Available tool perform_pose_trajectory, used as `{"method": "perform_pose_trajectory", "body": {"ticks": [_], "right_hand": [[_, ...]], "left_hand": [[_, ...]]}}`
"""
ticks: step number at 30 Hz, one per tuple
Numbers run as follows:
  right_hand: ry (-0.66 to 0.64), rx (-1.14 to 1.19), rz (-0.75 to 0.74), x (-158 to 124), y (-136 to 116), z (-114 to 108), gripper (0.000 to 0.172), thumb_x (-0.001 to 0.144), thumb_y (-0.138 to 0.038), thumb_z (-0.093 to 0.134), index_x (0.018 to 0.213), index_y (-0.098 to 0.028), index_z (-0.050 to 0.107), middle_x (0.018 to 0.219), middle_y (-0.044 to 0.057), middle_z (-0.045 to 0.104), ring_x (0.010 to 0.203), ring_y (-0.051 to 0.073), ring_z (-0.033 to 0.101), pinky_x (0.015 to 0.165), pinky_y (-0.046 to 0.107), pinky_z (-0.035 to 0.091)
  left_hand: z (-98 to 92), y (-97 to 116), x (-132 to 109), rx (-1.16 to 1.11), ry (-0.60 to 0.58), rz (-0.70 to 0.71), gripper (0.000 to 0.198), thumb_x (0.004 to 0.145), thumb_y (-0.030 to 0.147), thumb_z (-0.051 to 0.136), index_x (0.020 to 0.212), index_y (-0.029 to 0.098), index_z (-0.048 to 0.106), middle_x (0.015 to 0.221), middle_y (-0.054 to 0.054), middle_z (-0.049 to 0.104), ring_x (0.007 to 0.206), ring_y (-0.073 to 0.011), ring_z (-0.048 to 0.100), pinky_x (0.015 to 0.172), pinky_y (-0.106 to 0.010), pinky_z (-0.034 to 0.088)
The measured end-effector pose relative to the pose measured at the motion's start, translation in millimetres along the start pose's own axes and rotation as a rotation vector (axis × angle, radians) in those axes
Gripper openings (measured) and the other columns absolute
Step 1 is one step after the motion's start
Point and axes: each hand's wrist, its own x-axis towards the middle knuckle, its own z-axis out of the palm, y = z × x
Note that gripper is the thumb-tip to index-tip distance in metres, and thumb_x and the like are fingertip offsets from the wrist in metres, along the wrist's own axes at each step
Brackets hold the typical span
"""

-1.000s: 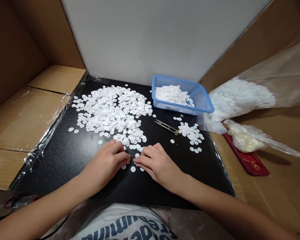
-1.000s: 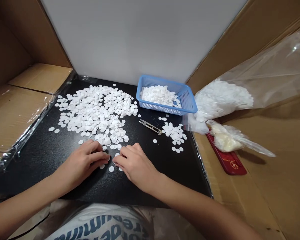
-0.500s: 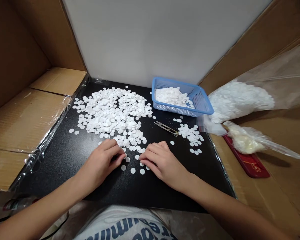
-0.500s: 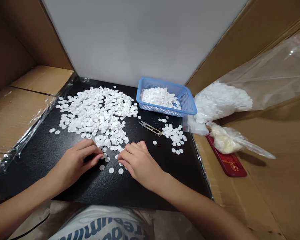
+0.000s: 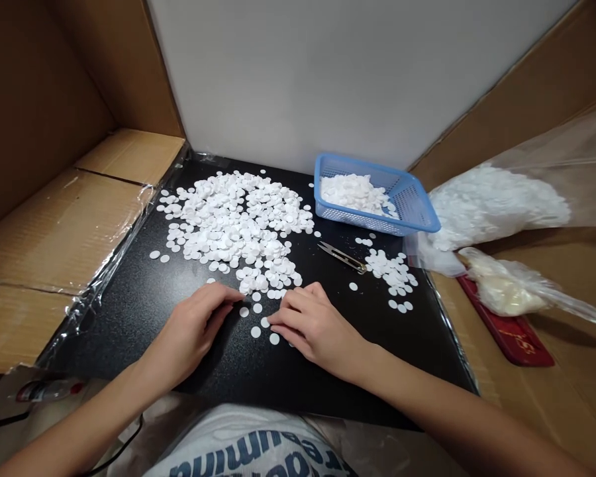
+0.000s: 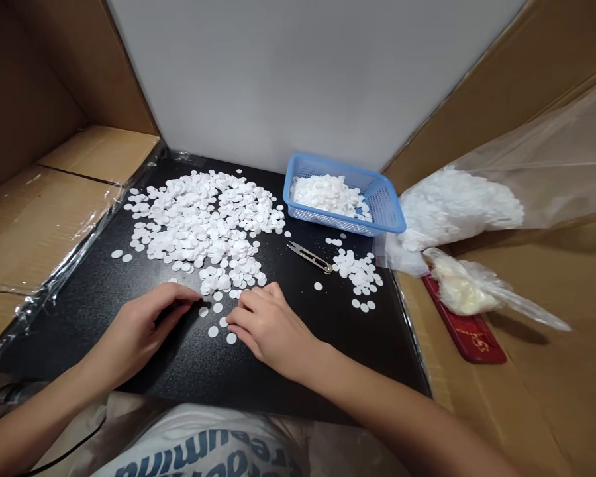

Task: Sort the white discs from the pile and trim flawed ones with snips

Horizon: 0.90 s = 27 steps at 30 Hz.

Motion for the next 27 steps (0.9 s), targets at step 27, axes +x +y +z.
{"method": "perform_pose_trajectory", "body": {"ticks": [27], "right_hand": [[0.045, -0.093, 0.059, -9.8, 27.8, -21.7, 0.017, 0.099, -0.019, 0.057, 0.083, -0.019, 0.062, 0.082, 0.002, 0.065, 0.075, 0.016, 0.054, 0.078, 0.035, 0.035]], "left_hand": [[32.4, 25.4, 10.7, 0.093, -0.116, 0.162, 0.020, 0.099, 0.015, 0.048, 0.113, 0.024, 0.059, 0.105, -0.005, 0.060, 0.096, -0.0221, 0.055, 0.084, -0.037, 0.049]]}}
